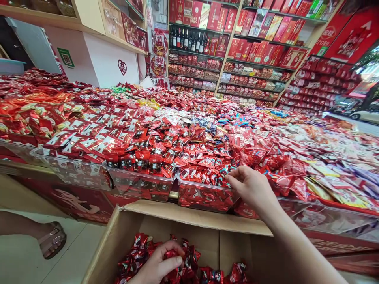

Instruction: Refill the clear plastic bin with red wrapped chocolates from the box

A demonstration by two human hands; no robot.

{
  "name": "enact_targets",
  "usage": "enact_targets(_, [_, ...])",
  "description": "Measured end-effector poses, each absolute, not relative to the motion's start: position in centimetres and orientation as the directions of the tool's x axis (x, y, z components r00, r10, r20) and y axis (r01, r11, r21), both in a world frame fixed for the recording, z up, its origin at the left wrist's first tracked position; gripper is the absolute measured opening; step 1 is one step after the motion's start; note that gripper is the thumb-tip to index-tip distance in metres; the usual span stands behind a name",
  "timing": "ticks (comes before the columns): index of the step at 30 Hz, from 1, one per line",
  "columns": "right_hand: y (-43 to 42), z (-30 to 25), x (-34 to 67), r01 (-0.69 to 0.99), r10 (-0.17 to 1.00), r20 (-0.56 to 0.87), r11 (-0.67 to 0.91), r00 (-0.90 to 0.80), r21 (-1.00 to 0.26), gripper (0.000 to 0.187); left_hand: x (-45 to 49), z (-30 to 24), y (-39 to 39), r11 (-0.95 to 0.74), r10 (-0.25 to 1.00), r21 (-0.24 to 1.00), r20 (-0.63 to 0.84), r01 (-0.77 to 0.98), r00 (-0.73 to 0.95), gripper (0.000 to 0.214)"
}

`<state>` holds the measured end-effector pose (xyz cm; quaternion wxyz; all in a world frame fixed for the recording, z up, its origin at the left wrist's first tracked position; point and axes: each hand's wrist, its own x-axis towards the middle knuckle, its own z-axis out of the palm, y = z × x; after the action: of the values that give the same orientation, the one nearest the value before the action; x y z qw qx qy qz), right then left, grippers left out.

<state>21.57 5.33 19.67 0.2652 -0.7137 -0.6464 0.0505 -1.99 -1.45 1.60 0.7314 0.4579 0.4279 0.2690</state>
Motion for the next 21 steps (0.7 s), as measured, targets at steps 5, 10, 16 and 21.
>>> enact_targets(5, [5.4, 19.7, 20.7, 0.949, 0.973, 0.219, 0.004, 0.069, -0.316, 0.024, -2.1, 1.4, -1.5, 0.410, 0.782, 0.911, -0.371, 0.034, 0.500, 0.020])
enact_targets(10, [5.6, 20.2, 20.8, 0.975, 0.989, 0.148, 0.045, -0.013, -0.217, 0.028, -2.1, 1.6, -1.7, 0.387, 0.767, 0.920, -0.362, 0.069, 0.530, 0.017])
enact_targets(16, [1.5, 21.4, 20.4, 0.840, 0.979, 0.089, 0.201, -0.181, -0.503, 0.025, -1.8, 2.1, -1.6, 0.538, 0.751, 0.836, -0.416, -0.110, 0.514, 0.034])
enact_targets(21, [-2.7, 13.7, 17.6, 0.676, 0.893, -0.241, 0.092, -0.381, -0.731, 0.019, -1.8, 2.4, -1.7, 0.396, 0.790, 0.904, -0.248, -0.158, 0.560, 0.037])
